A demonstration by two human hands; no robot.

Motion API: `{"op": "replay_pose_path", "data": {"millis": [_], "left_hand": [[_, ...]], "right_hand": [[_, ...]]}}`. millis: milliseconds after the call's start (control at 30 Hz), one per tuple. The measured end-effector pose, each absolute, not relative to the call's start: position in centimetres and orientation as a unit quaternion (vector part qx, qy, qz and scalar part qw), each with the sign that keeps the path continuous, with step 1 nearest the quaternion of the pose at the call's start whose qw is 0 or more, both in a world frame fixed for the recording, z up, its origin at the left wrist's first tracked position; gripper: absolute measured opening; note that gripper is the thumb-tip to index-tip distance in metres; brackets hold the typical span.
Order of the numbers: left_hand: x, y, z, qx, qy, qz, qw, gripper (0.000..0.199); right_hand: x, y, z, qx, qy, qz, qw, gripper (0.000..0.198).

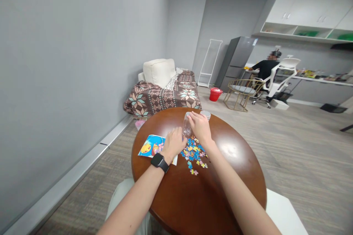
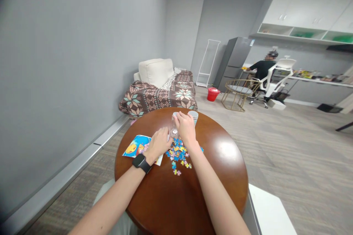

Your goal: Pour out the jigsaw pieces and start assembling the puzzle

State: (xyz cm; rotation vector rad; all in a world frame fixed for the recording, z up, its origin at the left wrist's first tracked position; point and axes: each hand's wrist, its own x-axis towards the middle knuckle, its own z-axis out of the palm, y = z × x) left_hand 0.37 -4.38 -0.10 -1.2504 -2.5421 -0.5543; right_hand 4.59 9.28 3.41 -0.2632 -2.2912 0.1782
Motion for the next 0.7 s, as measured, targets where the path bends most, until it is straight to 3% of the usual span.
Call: {"op": "replay_pose_path", "data": {"millis": [300, 467, 700], "left_hand": [[-0.3, -4.4, -0.3, -0.512, -0.786, -0.328, 0.11, 0.034], [-0.4, -4.3, -0.4, -0.569, -0.735, -0.355, 0.096, 0.034], [0.1, -4.2, -0.1, -0.566, -0.729, -0.346, 0.169, 0.026]], "right_hand": [[5.1, 8.9, 2.2, -0.079, -0.857, 0.254, 0.442, 0.03], [5.9, 8.6, 1.7, -0.061, -0.834, 0.292, 0.464, 0.028], [6.7, 8.7, 2.0, -0.026, -0.815, 0.296, 0.497, 0.03]]}}
